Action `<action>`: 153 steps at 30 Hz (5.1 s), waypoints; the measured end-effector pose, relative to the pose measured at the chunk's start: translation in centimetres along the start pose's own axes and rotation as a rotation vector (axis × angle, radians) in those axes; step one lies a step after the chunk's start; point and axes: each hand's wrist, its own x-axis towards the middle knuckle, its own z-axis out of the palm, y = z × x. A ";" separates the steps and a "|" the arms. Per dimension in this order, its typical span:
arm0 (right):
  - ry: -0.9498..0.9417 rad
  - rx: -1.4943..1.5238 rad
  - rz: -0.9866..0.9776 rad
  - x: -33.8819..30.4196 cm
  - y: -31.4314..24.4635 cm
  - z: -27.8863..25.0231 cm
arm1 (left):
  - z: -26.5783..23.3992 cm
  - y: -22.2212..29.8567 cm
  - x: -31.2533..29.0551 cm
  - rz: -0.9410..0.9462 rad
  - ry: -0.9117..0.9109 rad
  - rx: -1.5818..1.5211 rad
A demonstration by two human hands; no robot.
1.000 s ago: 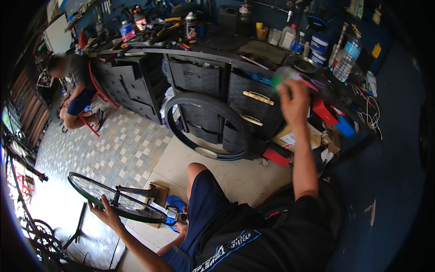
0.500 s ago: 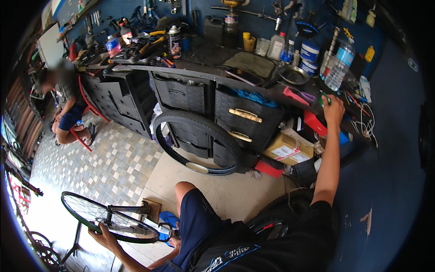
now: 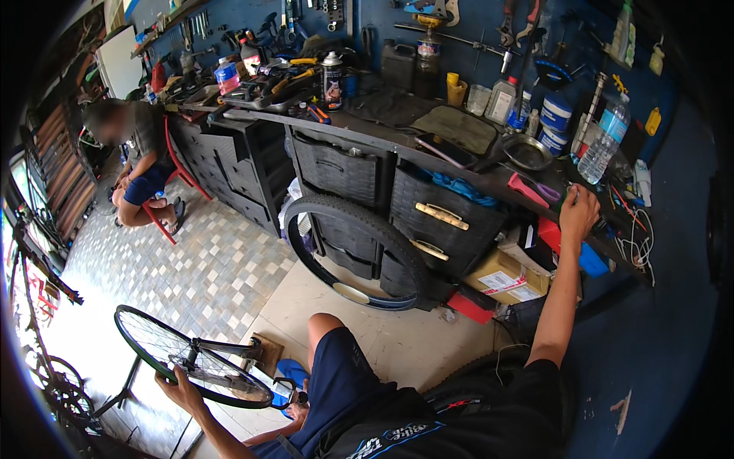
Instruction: The person wraps green tape around a bicycle wheel rim, carefully overlapping each layer. The person then uses scissors to cut the tape and sets the roll aside.
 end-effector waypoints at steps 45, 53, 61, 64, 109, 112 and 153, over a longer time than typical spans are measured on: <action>-0.557 0.316 -0.002 11.1 -12.5 -5.4 | 1.1 -2.7 -1.9 -0.007 0.029 -0.023; -0.513 -0.033 0.185 12.0 2.8 -8.6 | 1.2 -4.4 -0.7 0.025 0.023 0.028; -0.675 -0.059 0.188 10.9 5.8 -6.0 | 0.4 -4.4 0.6 0.044 0.076 0.114; -0.700 -0.063 0.192 10.6 7.1 -4.9 | 0.6 -3.4 0.5 0.035 0.060 0.126; -0.764 -0.172 -0.731 12.8 1.2 8.3 | 0.4 -1.0 -4.7 -0.100 -0.016 -0.179; -0.537 -0.038 -0.538 19.3 3.1 3.7 | 1.6 0.0 -6.6 -0.099 0.007 -0.146; -1.841 2.053 -0.139 -40.1 -43.6 -25.4 | -1.0 2.2 -3.3 -0.218 0.126 -0.721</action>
